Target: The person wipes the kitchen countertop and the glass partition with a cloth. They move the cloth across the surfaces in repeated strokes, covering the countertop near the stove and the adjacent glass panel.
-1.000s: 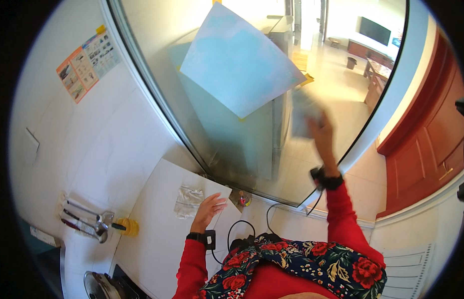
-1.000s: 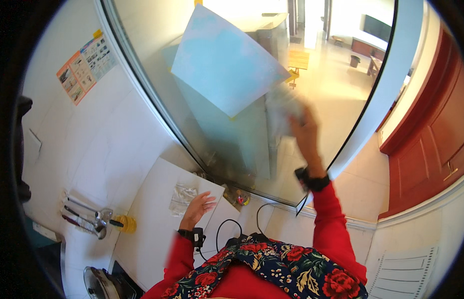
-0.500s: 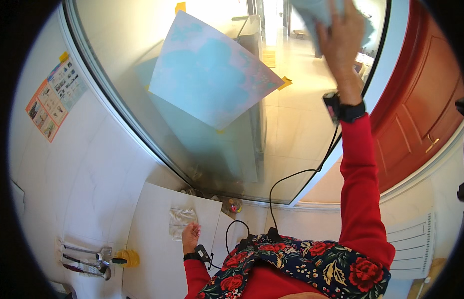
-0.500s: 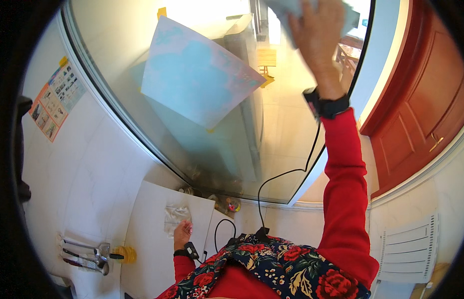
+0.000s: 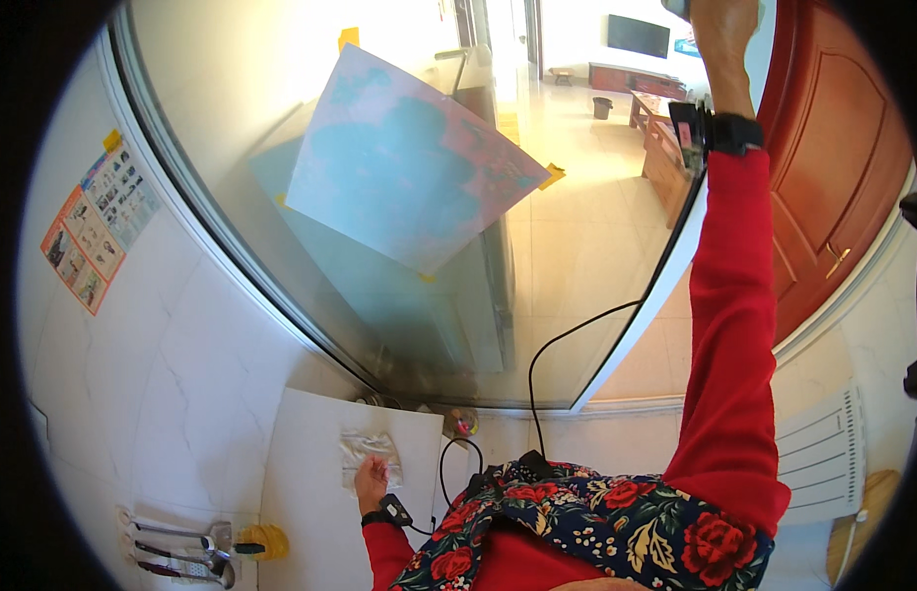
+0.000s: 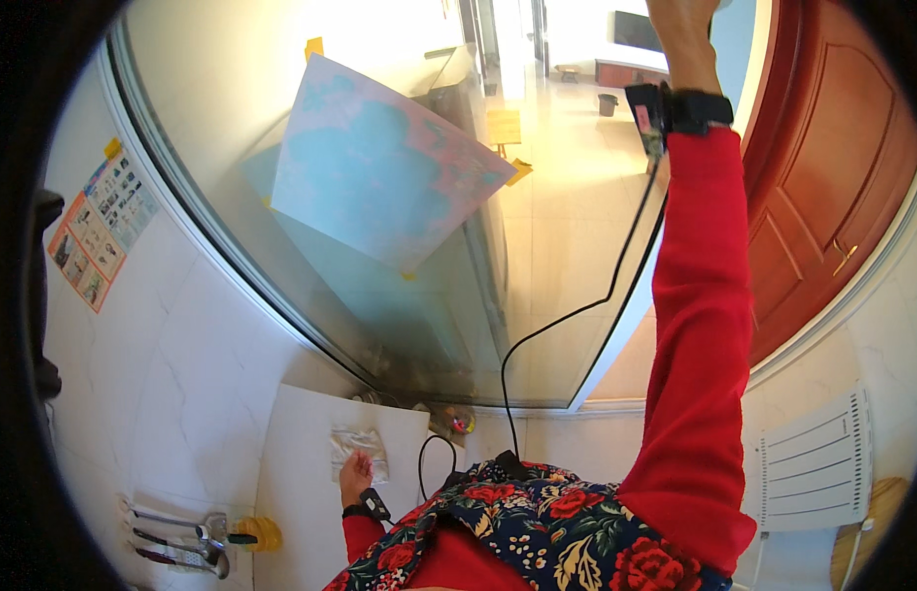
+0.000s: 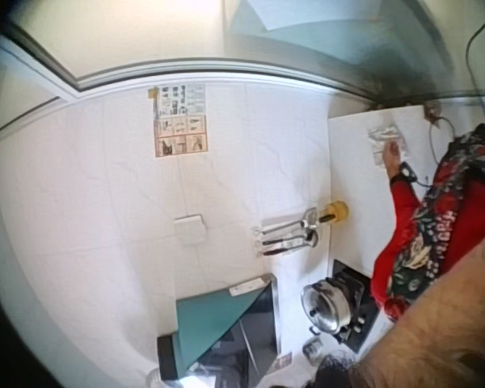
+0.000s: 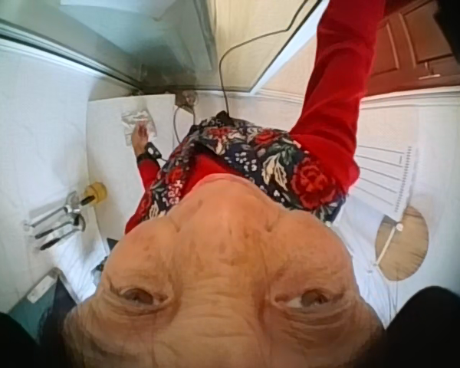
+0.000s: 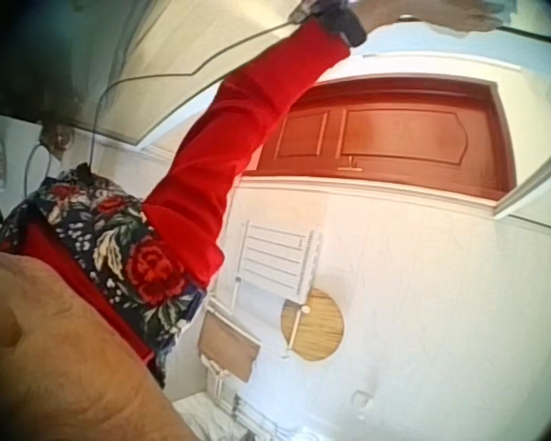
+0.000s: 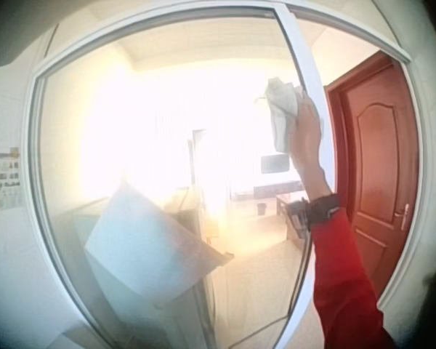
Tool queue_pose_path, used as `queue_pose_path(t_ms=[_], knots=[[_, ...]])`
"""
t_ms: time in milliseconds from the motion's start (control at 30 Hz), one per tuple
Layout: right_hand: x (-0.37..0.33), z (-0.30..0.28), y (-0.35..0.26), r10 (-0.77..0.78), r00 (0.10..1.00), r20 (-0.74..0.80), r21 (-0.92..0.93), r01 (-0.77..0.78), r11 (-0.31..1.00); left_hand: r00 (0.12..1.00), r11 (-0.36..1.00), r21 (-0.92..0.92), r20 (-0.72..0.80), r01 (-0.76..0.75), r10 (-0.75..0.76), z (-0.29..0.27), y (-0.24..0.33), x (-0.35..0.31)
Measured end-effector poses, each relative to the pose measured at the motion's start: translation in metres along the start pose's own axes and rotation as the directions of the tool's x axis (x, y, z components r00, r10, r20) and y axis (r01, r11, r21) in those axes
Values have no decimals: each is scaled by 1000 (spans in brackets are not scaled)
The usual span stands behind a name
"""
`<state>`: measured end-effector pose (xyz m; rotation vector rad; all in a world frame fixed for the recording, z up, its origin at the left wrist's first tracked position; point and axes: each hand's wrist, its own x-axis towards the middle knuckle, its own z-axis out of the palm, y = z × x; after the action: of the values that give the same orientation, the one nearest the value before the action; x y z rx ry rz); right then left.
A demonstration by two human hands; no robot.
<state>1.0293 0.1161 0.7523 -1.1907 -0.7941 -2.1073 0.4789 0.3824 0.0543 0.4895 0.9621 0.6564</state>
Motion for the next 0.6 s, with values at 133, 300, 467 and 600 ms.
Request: queue_pose_path(t_ms=[133, 300, 467, 600], knots=[[0, 29, -71, 419, 869, 264, 187, -472, 861, 1000, 998, -57, -22, 14, -15, -21, -2, 23], [-84, 41, -183, -456, 866, 204, 408, 348, 844, 993, 994, 54, 74, -92, 88, -28, -12, 59], [-67, 69, -160, -543, 760, 358, 418, 390, 821, 992, 995, 59, -103, 75, -69, -43, -26, 59], [22, 99, -96, -147, 986, -75, 17, 148, 989, 990, 998, -8, -129, 60, -60, -46, -30, 49]])
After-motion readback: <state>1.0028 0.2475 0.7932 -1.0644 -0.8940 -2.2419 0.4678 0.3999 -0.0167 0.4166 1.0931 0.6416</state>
